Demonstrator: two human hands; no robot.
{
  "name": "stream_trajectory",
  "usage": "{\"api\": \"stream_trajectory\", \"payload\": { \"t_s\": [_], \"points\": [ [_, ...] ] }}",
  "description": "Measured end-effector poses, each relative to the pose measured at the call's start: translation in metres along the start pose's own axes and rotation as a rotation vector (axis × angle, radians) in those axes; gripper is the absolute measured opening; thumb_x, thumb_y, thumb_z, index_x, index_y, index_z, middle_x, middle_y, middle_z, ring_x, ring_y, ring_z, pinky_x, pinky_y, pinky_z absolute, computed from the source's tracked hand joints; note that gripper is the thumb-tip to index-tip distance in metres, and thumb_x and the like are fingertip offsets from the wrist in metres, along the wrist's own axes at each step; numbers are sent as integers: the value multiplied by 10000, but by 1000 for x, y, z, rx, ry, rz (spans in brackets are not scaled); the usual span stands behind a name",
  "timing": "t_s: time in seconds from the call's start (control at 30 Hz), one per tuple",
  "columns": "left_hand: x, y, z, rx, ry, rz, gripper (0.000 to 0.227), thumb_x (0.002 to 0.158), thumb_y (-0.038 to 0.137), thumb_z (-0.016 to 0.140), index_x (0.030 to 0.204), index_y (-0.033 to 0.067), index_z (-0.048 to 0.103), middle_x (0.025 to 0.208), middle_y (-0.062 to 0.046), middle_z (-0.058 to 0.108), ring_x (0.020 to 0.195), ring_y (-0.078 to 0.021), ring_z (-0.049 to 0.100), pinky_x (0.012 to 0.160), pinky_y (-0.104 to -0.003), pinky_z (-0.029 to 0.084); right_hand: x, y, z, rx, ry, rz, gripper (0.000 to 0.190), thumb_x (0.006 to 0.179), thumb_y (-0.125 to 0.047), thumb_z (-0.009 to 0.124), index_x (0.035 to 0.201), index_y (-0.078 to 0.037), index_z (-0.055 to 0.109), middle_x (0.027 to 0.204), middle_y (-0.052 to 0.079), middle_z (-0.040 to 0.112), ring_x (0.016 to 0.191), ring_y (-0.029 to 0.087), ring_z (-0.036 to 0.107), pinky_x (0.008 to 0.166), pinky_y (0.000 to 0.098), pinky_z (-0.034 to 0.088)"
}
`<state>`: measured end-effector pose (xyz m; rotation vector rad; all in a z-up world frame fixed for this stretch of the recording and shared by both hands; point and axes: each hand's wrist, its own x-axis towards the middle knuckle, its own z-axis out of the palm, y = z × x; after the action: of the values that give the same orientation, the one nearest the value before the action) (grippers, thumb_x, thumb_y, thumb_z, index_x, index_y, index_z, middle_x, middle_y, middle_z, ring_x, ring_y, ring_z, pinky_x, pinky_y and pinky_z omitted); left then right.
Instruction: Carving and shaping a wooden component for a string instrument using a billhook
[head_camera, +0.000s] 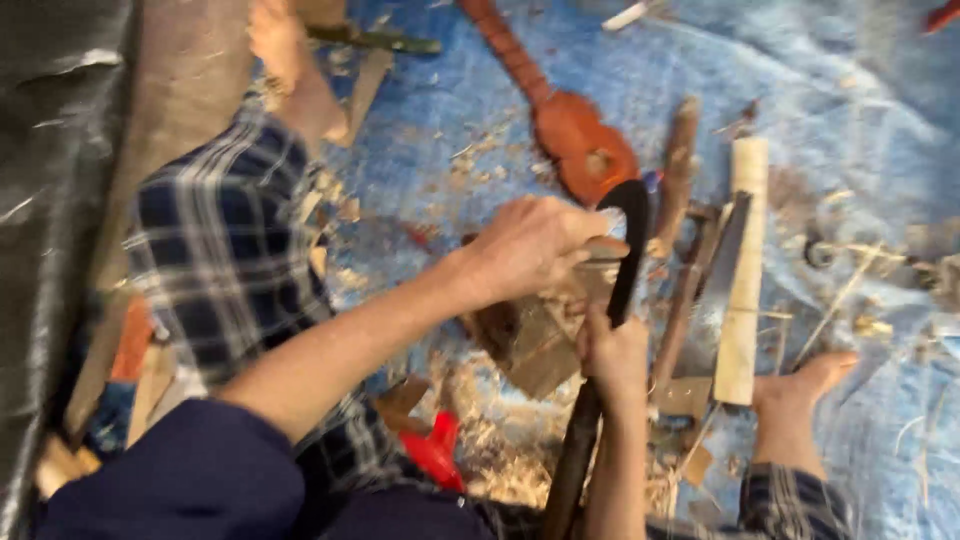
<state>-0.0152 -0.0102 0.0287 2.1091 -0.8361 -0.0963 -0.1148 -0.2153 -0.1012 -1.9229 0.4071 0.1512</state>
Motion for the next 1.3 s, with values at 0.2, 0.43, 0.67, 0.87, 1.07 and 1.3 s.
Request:
{"api": "stream_trajectory", "payload": {
  "t_s": [0.2, 0.43, 0.67, 0.87, 1.07, 1.3],
  "points": [
    [2, -37, 35, -10, 12, 17, 254, 847, -70, 650, 1025, 103, 708, 732, -145, 691, 606, -322, 686, 591, -363, 563, -15, -26, -3, 408, -103, 15, 274, 1006, -104, 496, 982, 98, 679, 356, 120, 404, 185, 200, 387, 215, 290, 311],
    [8, -35, 26, 41, 44, -13, 160, 744, -33, 738, 773, 96, 648, 742, -30, 743, 506, -144, 623, 461, -274, 546, -44, -92, -26, 125, 57, -81, 240, 1067, -140, 503, 984, -44, 707, 454, -34, 461, 313, 79, 377, 270, 222, 274],
    [-29, -15, 36, 159, 97, 130, 199, 836, 196, 739, 911, 60, 615, 586, -11, 593, 440, -121, 503, 371, -252, 430, -45, -41, 0, 237, -28, 259, 307, 992, -223, 570, 912, 22, 736, 419, 23, 429, 314, 133, 342, 322, 275, 278],
    [-101, 9, 74, 222, 263, 240, 99, 837, -111, 670, 874, -25, 638, 926, -165, 707, 764, -202, 682, 649, -230, 587, -95, 6, -3, 355, -146, 349, 378, 1005, -185, 579, 659, -32, 584, 409, 7, 444, 280, 119, 350, 265, 263, 301],
    [-120, 10, 81, 249, 284, 227, 136, 785, -56, 752, 904, -37, 689, 1035, -215, 730, 954, -308, 740, 836, -339, 644, -106, 23, -4, 413, -226, 297, 396, 1003, -245, 583, 656, -56, 563, 413, 0, 452, 271, 121, 362, 254, 274, 325],
    [-117, 11, 75, 237, 269, 208, 146, 807, -26, 738, 941, -50, 685, 1044, -226, 728, 970, -324, 739, 826, -361, 643, -103, 20, -2, 370, -213, 271, 427, 995, -319, 593, 656, -60, 573, 403, 8, 471, 265, 131, 385, 258, 279, 326]
  ]
}}
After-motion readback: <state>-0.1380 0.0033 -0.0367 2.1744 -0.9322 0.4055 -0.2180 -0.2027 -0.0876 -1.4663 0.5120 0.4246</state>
